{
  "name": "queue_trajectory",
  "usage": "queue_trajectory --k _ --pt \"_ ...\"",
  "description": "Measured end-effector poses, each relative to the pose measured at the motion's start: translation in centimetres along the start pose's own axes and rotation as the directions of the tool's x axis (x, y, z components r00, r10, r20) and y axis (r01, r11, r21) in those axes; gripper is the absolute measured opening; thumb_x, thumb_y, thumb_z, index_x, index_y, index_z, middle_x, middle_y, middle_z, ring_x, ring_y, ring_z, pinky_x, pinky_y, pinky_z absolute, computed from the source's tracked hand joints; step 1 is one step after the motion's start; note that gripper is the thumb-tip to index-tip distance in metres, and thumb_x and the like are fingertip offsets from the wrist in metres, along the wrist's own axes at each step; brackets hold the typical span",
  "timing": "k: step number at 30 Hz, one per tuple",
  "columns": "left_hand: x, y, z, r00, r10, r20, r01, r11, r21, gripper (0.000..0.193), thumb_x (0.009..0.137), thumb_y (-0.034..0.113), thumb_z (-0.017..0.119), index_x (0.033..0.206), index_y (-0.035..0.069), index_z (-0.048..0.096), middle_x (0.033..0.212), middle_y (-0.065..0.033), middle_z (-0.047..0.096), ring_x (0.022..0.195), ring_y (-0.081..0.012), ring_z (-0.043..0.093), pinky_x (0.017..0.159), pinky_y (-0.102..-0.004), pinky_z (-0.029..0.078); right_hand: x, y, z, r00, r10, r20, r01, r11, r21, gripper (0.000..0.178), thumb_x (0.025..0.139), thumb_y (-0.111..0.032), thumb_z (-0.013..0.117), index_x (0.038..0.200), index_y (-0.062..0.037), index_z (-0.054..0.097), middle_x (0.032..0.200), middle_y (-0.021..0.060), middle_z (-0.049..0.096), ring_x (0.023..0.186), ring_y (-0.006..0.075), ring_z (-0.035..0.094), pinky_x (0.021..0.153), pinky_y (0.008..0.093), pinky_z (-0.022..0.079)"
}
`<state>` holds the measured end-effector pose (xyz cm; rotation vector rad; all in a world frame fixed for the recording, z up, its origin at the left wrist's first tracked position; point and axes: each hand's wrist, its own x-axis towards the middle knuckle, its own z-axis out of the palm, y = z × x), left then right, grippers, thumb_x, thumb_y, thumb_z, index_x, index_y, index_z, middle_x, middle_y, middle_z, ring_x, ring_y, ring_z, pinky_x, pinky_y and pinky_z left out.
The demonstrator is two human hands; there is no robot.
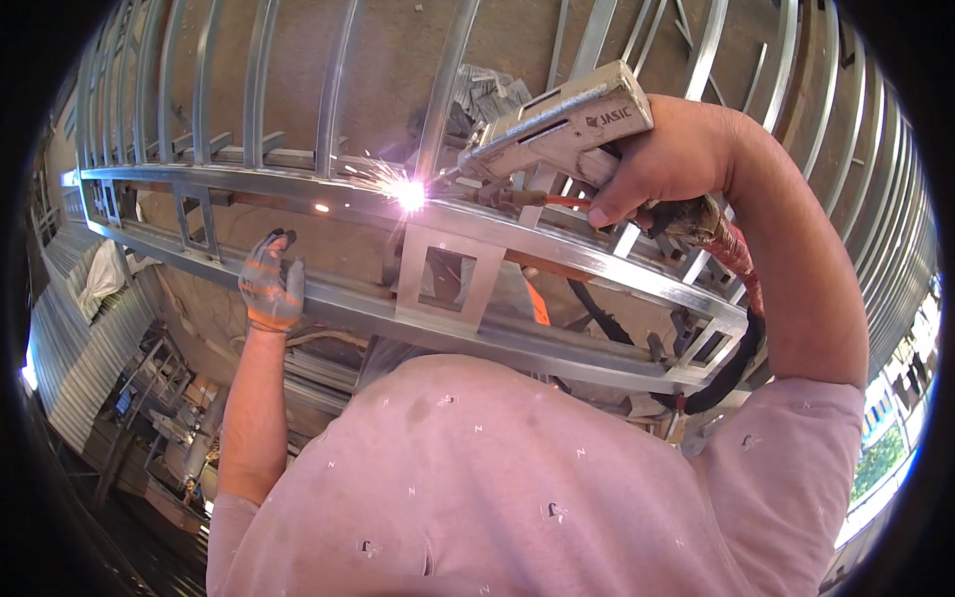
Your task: The person welds joints on a metal frame using a handheld welding gun. They reposition the frame and continue welding along different seams, producing sparks throughout the process.
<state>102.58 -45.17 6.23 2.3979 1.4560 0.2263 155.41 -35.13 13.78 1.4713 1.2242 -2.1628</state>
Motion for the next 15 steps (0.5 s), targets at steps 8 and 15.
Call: queue_trajectory --k 8,15 --pt "-0.21 -0.26 0.21 0.999 0.035 -0.026 -0.035 0.999 -0.004 0.031 0.081 0.013 0.074 0.11 0.003 0.07 0.107 -0.0158 0.076 0.103 -0.0409 0.071 0.09 -0.0489 0.058 -0.2 0.05 0.0 1.0 -0.015 -0.013 0.015 1.0 -0.017 0.048 0.072 -0.007 0.088 0.118 0.0012 0.074 0.087 0.011 0.074 0.067 0.0175 0.068 0.058 0.033 0.057" --pt "-0.22 -0.15 0.16 1.0 0.01 -0.001 -0.01 1.0 0.014 0.03 0.082 0.014 0.073 0.11 0.004 0.07 0.108 -0.0149 0.076 0.104 -0.0402 0.071 0.091 -0.0489 0.058 -0.48 -0.03 -0.02 0.999 0.035 -0.029 -0.036 0.998 -0.051 0.052 0.072 -0.007 0.089 0.121 0.0009 0.073 0.089 0.0119 0.075 0.069 0.0181 0.07 0.06 0.0336 0.058"
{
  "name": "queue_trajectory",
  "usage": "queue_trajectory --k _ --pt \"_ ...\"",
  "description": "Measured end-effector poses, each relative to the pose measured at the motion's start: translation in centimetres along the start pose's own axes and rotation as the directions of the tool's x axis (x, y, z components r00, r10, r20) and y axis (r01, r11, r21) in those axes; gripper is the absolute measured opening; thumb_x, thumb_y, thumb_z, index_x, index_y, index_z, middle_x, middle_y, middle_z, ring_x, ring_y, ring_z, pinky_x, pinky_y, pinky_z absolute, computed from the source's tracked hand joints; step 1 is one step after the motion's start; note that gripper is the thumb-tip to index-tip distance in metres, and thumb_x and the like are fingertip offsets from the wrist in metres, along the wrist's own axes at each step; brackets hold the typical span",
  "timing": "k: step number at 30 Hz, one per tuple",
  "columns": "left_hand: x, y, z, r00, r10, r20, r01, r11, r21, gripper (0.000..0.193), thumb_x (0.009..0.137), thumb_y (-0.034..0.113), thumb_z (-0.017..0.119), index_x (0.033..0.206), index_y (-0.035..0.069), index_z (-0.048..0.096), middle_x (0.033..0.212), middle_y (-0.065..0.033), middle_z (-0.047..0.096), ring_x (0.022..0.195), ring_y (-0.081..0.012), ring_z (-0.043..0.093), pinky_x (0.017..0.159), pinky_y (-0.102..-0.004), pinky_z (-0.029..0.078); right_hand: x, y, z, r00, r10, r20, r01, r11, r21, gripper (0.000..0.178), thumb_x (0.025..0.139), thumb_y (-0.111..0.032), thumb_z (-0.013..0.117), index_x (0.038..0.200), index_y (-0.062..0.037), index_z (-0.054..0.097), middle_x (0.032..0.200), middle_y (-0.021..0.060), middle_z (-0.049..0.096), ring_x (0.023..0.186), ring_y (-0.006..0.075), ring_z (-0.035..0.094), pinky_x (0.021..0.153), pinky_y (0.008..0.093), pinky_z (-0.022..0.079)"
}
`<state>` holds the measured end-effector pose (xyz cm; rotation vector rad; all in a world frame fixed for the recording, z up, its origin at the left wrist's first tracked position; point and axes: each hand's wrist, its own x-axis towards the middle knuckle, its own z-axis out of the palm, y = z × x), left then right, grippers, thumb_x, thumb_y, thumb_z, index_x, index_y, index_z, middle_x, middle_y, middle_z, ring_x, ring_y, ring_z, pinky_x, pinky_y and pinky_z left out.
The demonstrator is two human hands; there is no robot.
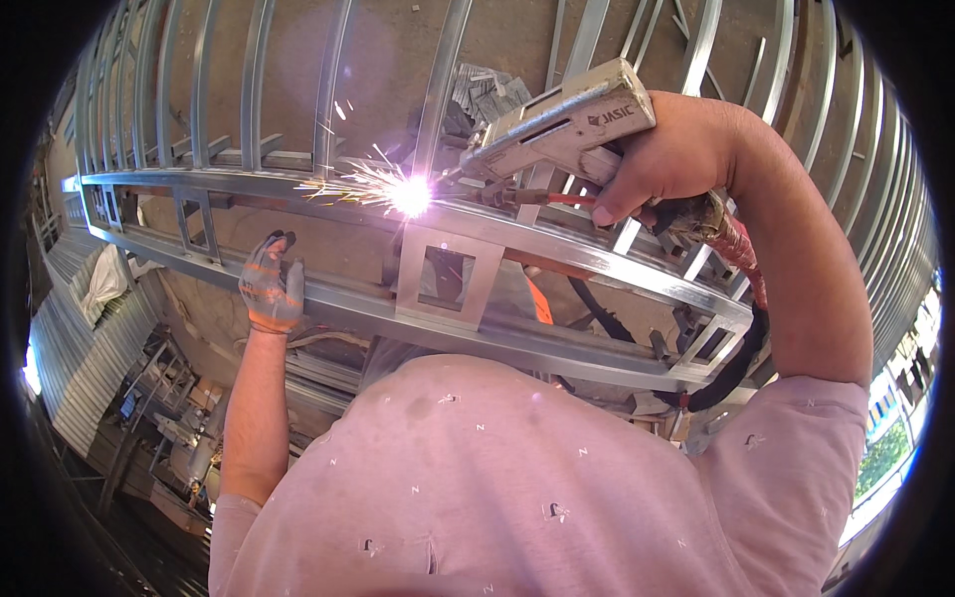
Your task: The person welds joints on a metal frame using a handheld welding gun. They reposition the frame and continue welding along different seams, producing sparks throughout the process.
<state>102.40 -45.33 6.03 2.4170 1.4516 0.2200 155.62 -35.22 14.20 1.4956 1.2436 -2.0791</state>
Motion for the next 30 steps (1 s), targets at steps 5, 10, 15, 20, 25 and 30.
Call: queue_trajectory --k 5,10,15,20,25,30 --pt "-0.1 -0.2 0.1 1.0 0.002 -0.006 -0.002 1.0 0.003 0.03 0.081 0.015 0.073 0.109 0.004 0.07 0.108 -0.0148 0.076 0.104 -0.0399 0.071 0.091 -0.0487 0.058 -0.1 0.2 0.1 1.0 -0.004 -0.009 0.004 1.0 0.007 0.056 0.071 -0.007 0.089 0.124 -0.0003 0.073 0.089 0.012 0.075 0.068 0.0181 0.07 0.061 0.0337 0.058" --pt "-0.2 -0.2 0.1 1.0 0.007 0.002 -0.007 1.0 0.022 0.03 0.08 0.014 0.073 0.109 0.004 0.071 0.108 -0.0145 0.076 0.104 -0.0396 0.072 0.092 -0.0484 0.058 -0.3 0.3 -0.1 1.0 -0.008 0.004 0.008 1.0 0.006 0.055 0.071 -0.008 0.089 0.124 -0.0005 0.073 0.088 0.0115 0.075 0.067 0.0179 0.069 0.06 0.0334 0.058" --pt "-0.1 -0.1 0.1 1.0 -0.001 -0.001 0.001 1.0 0.013 0.03 0.08 0.014 0.073 0.109 0.004 0.071 0.107 -0.0144 0.076 0.104 -0.0393 0.072 0.092 -0.0483 0.058 -0.3 0.4 -0.1 1.0 -0.019 0.022 0.019 0.999 0.026 0.054 0.071 -0.006 0.089 0.122 0.0007 0.073 0.085 0.0111 0.074 0.066 0.0178 0.069 0.059 0.0335 0.057" --pt "0.1 0.1 -0.1 1.0 -0.004 -0.003 0.004 1.0 0.012 0.03 0.08 0.013 0.073 0.108 0.004 0.071 0.106 -0.0145 0.077 0.104 -0.0395 0.072 0.092 -0.0485 0.058 -0.4 0.9 -0.2 0.999 -0.041 0.013 0.04 0.999 0.034 0.051 0.071 -0.006 0.088 0.12 0.0013 0.073 0.085 0.0113 0.074 0.065 0.0176 0.069 0.058 0.0331 0.057" --pt "-0.1 0.1 -0.1 1.0 -0.007 -0.005 0.008 1.0 0.011 0.03 0.08 0.014 0.074 0.108 0.005 0.07 0.106 -0.0146 0.077 0.103 -0.0395 0.072 0.091 -0.0476 0.058 -0.9 1.6 -0.5 0.998 -0.053 -0.041 0.053 0.998 -0.016 0.047 0.072 -0.006 0.088 0.116 0.0024 0.074 0.086 0.0108 0.074 0.065 0.0168 0.069 0.057 0.0322 0.057" --pt "-0.2 -0.3 0.2 0.999 0.012 -0.031 -0.013 1.0 -0.027 0.032 0.08 0.015 0.075 0.11 0.005 0.07 0.107 -0.0146 0.076 0.101 -0.0388 0.072 0.089 -0.0464 0.058 -4.3 3.9 -1.8 0.988 -0.138 -0.064 0.138 0.99 -0.008 0.044 0.07 -0.006 0.089 0.111 0.0015 0.075 0.087 0.0091 0.074 0.069 0.0165 0.068 0.059 0.0327 0.057"
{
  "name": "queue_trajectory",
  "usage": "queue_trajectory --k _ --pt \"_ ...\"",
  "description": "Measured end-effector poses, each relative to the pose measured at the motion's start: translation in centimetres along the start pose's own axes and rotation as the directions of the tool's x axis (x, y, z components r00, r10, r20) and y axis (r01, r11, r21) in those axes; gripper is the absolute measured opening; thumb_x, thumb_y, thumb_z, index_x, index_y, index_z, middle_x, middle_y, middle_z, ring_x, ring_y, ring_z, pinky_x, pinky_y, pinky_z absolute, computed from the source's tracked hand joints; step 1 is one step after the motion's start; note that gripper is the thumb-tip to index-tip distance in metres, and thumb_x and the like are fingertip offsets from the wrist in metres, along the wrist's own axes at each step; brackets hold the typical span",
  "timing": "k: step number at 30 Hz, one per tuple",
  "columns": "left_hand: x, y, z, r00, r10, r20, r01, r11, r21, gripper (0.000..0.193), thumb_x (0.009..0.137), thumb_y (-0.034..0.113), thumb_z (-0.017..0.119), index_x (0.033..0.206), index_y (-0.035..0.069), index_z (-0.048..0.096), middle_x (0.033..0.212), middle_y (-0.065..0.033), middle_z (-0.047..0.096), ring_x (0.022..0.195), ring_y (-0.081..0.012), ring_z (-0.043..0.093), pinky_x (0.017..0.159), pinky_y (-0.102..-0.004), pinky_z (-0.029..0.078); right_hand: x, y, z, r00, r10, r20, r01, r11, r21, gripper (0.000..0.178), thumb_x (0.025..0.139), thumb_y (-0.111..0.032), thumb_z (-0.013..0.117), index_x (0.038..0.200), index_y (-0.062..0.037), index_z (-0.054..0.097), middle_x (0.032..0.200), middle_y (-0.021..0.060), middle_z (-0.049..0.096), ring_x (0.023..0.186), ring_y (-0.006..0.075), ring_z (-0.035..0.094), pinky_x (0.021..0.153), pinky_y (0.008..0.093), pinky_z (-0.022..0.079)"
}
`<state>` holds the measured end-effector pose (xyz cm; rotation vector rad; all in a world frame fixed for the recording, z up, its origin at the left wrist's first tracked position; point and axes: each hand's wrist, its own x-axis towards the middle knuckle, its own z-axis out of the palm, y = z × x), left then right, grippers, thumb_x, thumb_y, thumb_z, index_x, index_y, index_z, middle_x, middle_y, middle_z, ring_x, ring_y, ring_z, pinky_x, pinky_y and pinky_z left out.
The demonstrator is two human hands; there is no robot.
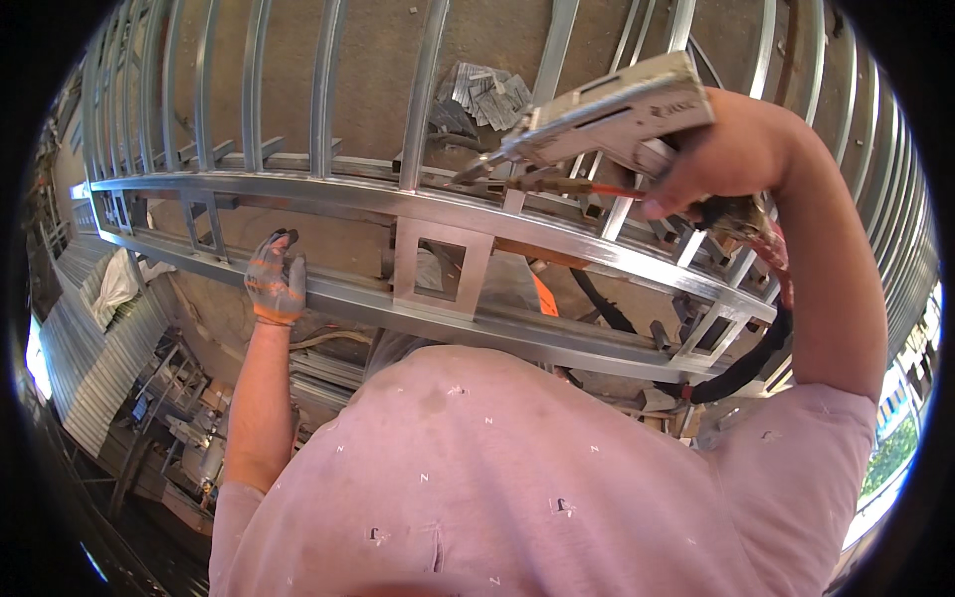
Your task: The person welds joints on a metal frame using a handheld welding gun. They reposition the frame and continue welding along different seams, producing sparks throughout the process.
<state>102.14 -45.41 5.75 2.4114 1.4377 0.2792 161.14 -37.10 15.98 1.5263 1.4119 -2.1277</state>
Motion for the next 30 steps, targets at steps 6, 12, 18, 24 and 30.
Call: queue_trajectory --k 6,12,18,24,30 --pt "0.0 0.5 -0.3 0.998 -0.039 0.057 0.035 0.997 0.071 0.03 0.081 0.014 0.074 0.109 0.005 0.069 0.109 -0.0149 0.076 0.103 -0.0393 0.072 0.092 -0.0472 0.057 -3.3 2.8 -0.1 0.993 0.106 -0.054 -0.105 0.994 0.028 0.049 0.068 -0.004 0.09 0.114 0.0011 0.075 0.09 0.0085 0.075 0.07 0.0162 0.068 0.062 0.0326 0.057" --pt "-0.1 0.2 -0.1 0.999 -0.001 0.054 -0.001 0.999 0.035 0.033 0.082 0.011 0.073 0.113 0.003 0.069 0.111 -0.0165 0.076 0.104 -0.0407 0.071 0.093 -0.0482 0.057 -3.3 3.5 0.3 0.981 0.192 -0.024 -0.192 0.981 -0.01 0.054 0.07 -0.006 0.091 0.12 -0.0011 0.075 0.09 0.0084 0.075 0.069 0.0163 0.068 0.063 0.0326 0.057" --pt "-0.5 -0.1 0.2 1.0 -0.008 0.023 0.007 0.999 0.035 0.03 0.084 0.01 0.073 0.112 -0.001 0.07 0.107 -0.02 0.074 0.101 -0.0408 0.072 0.092 -0.0479 0.057 -2.4 3.7 0.3 0.985 0.173 0.018 -0.171 0.983 -0.071 0.051 0.071 -0.009 0.092 0.118 -0.0008 0.075 0.087 0.0094 0.075 0.07 0.0172 0.069 0.064 0.0342 0.057" --pt "-0.4 0.0 0.2 0.999 -0.035 0.034 0.034 0.999 0.022 0.028 0.086 0.01 0.073 0.112 -0.002 0.071 0.108 -0.0203 0.074 0.101 -0.0412 0.071 0.092 -0.0483 0.058 -2.1 3.8 0.2 0.972 0.236 0.012 -0.236 0.971 -0.032 0.046 0.07 -0.008 0.092 0.113 -0.0002 0.077 0.084 0.009 0.075 0.07 0.0176 0.069 0.064 0.0346 0.057" --pt "-0.5 -0.1 0.2 0.998 -0.044 0.04 0.043 0.999 0.03 0.026 0.088 0.011 0.073 0.111 -0.002 0.071 0.109 -0.0195 0.074 0.102 -0.0407 0.071 0.092 -0.0483 0.057 -2.1 3.7 0.2 0.978 0.211 0.004 -0.21 0.977 -0.043 0.048 0.07 -0.008 0.092 0.115 -0.0012 0.076 0.086 0.0092 0.075 0.07 0.0172 0.07 0.062 0.0331 0.058"
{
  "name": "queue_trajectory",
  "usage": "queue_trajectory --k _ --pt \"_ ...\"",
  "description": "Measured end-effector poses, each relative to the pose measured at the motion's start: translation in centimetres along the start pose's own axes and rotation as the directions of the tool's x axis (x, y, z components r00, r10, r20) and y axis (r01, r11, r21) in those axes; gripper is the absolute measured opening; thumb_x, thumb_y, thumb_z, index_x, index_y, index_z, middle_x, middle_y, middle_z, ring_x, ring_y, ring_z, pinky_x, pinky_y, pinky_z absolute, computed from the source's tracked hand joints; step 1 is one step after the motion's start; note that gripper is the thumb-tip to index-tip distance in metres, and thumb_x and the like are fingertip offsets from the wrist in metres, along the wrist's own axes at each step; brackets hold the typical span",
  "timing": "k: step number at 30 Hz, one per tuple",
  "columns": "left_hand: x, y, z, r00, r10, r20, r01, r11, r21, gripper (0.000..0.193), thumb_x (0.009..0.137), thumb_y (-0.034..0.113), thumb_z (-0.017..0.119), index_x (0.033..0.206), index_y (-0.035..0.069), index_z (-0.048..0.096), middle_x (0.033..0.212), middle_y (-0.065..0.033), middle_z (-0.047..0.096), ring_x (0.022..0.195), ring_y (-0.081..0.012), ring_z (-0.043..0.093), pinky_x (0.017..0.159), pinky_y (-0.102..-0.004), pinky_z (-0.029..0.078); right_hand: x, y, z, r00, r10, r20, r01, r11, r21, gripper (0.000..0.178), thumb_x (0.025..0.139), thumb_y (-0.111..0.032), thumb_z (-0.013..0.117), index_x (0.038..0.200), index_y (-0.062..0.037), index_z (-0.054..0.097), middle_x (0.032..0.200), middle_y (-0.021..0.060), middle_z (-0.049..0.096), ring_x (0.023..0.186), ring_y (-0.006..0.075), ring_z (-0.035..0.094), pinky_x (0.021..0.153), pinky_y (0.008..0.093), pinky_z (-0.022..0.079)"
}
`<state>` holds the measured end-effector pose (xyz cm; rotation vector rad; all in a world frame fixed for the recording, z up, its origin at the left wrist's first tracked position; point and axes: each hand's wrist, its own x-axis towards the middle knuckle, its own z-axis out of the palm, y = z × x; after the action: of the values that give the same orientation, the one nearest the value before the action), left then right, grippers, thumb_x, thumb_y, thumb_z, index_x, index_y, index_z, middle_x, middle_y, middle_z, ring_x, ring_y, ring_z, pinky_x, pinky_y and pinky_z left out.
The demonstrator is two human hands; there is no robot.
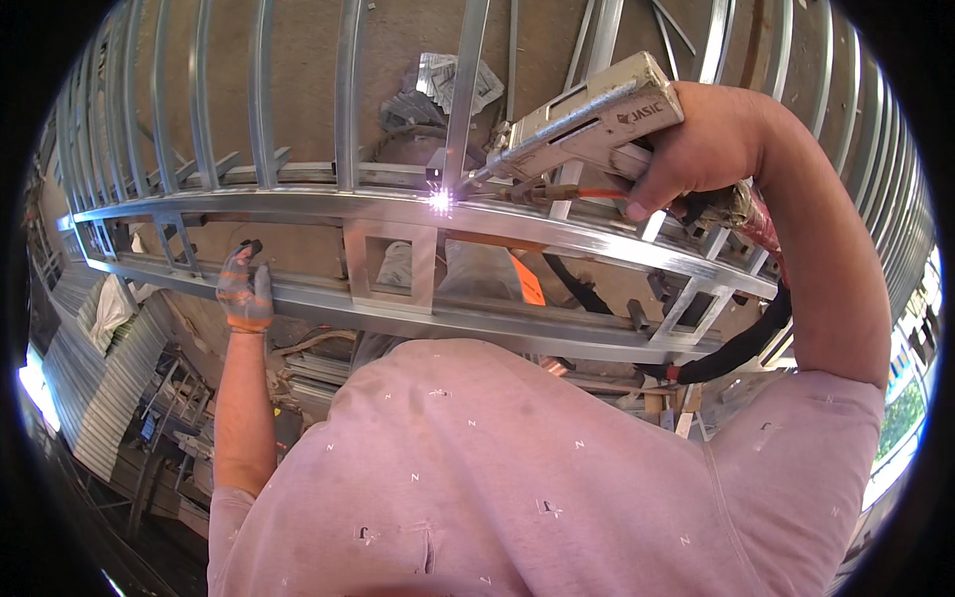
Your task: The person welds joints on a metal frame using a handheld welding gun. They reposition the frame and continue welding along different seams, producing sparks throughout the process.
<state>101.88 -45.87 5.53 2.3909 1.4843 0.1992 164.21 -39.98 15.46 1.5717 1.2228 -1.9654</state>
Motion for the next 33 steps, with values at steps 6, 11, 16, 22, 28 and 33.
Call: queue_trajectory --k 6,11,16,22,28,33 --pt "-0.4 -0.6 0.3 1.0 0.026 -0.009 -0.026 1.0 0.01 0.032 0.09 0.01 0.072 0.121 0.001 0.068 0.113 -0.019 0.073 0.104 -0.0404 0.071 0.093 -0.0489 0.057 0.2 0.2 0.0 1.0 -0.009 0.029 0.007 0.997 0.071 0.052 0.07 -0.007 0.092 0.119 -0.0004 0.075 0.088 0.0102 0.076 0.07 0.0178 0.071 0.06 0.0329 0.06" --pt "-0.7 -1.1 0.5 0.996 0.084 -0.019 -0.084 0.996 0.001 0.038 0.092 0.01 0.07 0.129 0.005 0.065 0.119 -0.0183 0.072 0.107 -0.0406 0.07 0.095 -0.0492 0.056 0.6 0.9 0.1 0.998 -0.052 0.018 0.052 0.999 0.013 0.051 0.07 -0.006 0.091 0.119 -0.0005 0.075 0.088 0.0108 0.076 0.068 0.0176 0.07 0.06 0.0328 0.06" --pt "-0.9 -1.3 0.5 0.998 0.057 0.013 -0.058 0.998 0.033 0.039 0.093 0.01 0.07 0.131 0.006 0.065 0.119 -0.0184 0.072 0.107 -0.0407 0.07 0.095 -0.0492 0.057 0.8 1.2 0.1 0.997 -0.075 0.014 0.075 0.997 -0.016 0.052 0.071 -0.007 0.09 0.12 -0.001 0.075 0.089 0.0113 0.076 0.069 0.0179 0.071 0.061 0.0335 0.06" --pt "-0.7 -1.2 0.5 0.995 0.096 -0.004 -0.096 0.995 0.026 0.049 0.094 0.007 0.069 0.142 0.011 0.059 0.118 -0.0181 0.073 0.105 -0.0406 0.071 0.094 -0.0489 0.058 0.8 0.9 0.1 0.996 -0.085 0.02 0.085 0.996 -0.029 0.054 0.071 -0.007 0.089 0.122 -0.0019 0.074 0.089 0.0116 0.076 0.07 0.0181 0.072 0.063 0.0334 0.06" --pt "-0.6 -1.2 0.5 0.996 0.088 -0.012 -0.088 0.996 0.013 0.052 0.094 0.006 0.069 0.144 0.016 0.057 0.116 -0.0185 0.074 0.104 -0.0407 0.071 0.093 -0.0487 0.058 0.7 0.7 0.1 0.998 -0.058 0.013 0.059 0.997 -0.053 0.055 0.071 -0.007 0.089 0.124 -0.0027 0.074 0.089 0.0117 0.076 0.071 0.0182 0.072 0.063 0.0334 0.061" --pt "-0.5 -1.2 0.4 0.996 0.094 -0.001 -0.094 0.995 0.027 0.057 0.094 0.007 0.069 0.147 0.019 0.055 0.116 -0.0188 0.074 0.104 -0.0408 0.071 0.093 -0.0486 0.058 0.5 1.0 0.2 0.999 -0.046 0.0 0.046 0.999 -0.026 0.055 0.072 -0.008 0.089 0.124 -0.0023 0.074 0.09 0.0116 0.076 0.071 0.0184 0.072 0.063 0.0336 0.061"
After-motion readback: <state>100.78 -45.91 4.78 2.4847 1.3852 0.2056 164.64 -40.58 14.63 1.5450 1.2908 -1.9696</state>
